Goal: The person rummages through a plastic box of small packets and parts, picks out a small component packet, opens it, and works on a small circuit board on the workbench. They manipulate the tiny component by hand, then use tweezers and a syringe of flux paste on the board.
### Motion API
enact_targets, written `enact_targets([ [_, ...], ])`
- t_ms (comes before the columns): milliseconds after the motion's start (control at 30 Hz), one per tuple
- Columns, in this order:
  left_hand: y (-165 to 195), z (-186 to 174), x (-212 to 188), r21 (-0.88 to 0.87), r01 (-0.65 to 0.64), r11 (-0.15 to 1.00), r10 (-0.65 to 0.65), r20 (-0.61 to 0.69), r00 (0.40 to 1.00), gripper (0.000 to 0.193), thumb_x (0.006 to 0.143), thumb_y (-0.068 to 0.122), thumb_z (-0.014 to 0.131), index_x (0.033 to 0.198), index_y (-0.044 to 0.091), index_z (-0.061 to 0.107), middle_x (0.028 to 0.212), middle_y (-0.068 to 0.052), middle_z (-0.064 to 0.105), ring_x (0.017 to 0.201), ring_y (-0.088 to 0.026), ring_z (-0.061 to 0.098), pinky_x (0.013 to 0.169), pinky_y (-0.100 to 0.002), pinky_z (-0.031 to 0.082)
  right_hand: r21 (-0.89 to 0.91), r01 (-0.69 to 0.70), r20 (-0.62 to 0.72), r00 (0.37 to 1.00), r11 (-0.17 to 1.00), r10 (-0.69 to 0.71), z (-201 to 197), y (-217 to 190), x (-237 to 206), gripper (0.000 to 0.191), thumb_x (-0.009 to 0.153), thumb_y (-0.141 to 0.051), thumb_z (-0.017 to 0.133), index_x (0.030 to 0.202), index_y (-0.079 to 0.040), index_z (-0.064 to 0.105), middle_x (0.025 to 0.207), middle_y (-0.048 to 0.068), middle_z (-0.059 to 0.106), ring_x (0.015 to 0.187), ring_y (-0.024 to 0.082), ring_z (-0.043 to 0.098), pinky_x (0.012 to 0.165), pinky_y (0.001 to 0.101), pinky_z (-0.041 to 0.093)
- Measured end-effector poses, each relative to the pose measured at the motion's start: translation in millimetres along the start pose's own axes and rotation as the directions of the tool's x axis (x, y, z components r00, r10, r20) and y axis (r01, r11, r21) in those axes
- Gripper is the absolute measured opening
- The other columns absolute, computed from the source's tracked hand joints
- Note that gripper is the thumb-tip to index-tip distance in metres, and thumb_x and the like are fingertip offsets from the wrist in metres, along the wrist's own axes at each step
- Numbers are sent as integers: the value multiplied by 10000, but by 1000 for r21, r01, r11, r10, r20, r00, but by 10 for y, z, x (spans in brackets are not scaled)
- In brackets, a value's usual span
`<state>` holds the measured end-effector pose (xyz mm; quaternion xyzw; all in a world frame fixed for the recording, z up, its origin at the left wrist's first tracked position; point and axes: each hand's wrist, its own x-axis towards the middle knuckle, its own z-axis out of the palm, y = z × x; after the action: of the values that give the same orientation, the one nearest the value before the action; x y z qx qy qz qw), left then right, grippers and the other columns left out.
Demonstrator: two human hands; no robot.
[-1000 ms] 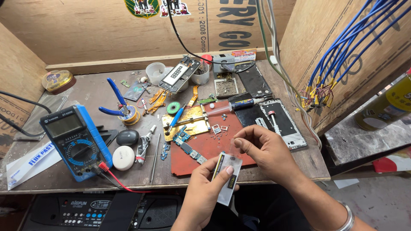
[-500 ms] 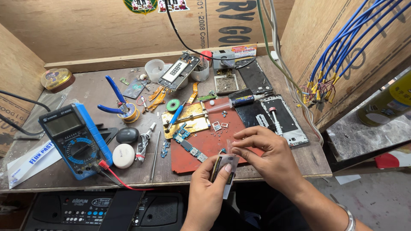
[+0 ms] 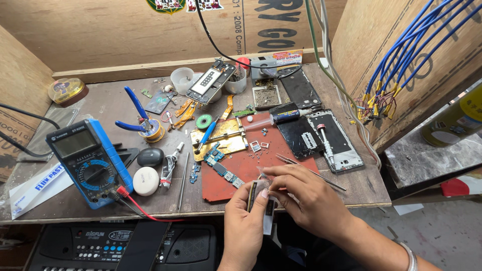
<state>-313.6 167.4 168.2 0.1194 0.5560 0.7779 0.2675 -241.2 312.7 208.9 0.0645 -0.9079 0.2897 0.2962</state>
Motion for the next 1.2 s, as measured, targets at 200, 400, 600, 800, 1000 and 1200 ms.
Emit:
enact_targets([
  [200,15,18,-25,-148,131,980,-126,42,991,289,974,163,583,1214,27,671,933,-14,720,794,-59,657,693,-239,541,36,-39,8,999,999,39,-10,-13,2,150,833,-84,759,962,-61,685,1240,93,709,1106,304,697,899,375,566],
  [400,68,-19,-27,-179,74,981,-58,94,994,223,1015,153,604,1160,-5,666,933,-59,725,775,-90,676,682,-243,555,164,-69,-27,997,984,74,13,5,-55,173,835,-83,762,1000,-67,713,1255,102,708,1138,244,701,930,358,567],
  [600,82,-9,-38,-24,43,999,-40,107,993,239,985,165,602,1128,-6,689,956,-82,773,792,-103,728,690,-255,605,724,-517,192,787,457,586,113,198,-76,294,893,-123,721,1171,-30,689,1005,79,740,895,114,685,813,283,571],
  [800,77,8,-51,13,40,999,-41,125,991,247,968,133,619,1148,-18,691,922,-88,767,731,-104,713,656,-260,612,678,-524,173,795,515,581,136,290,-114,181,930,-142,709,1013,13,665,872,82,739,780,123,688,718,288,580],
  [1000,82,-18,-33,71,38,997,-47,128,991,252,961,122,627,1154,-22,703,893,-81,768,722,-89,710,649,-260,618,603,-534,145,804,592,577,86,185,-50,134,951,-137,657,975,-7,634,856,78,748,752,116,693,689,279,583],
  [1200,108,-19,-27,112,85,990,-97,107,990,250,941,115,643,1132,-27,717,863,-78,771,689,-86,706,625,-257,617,369,-541,70,827,756,558,46,51,23,143,955,-158,639,951,-16,631,807,40,774,751,106,756,690,264,599],
])
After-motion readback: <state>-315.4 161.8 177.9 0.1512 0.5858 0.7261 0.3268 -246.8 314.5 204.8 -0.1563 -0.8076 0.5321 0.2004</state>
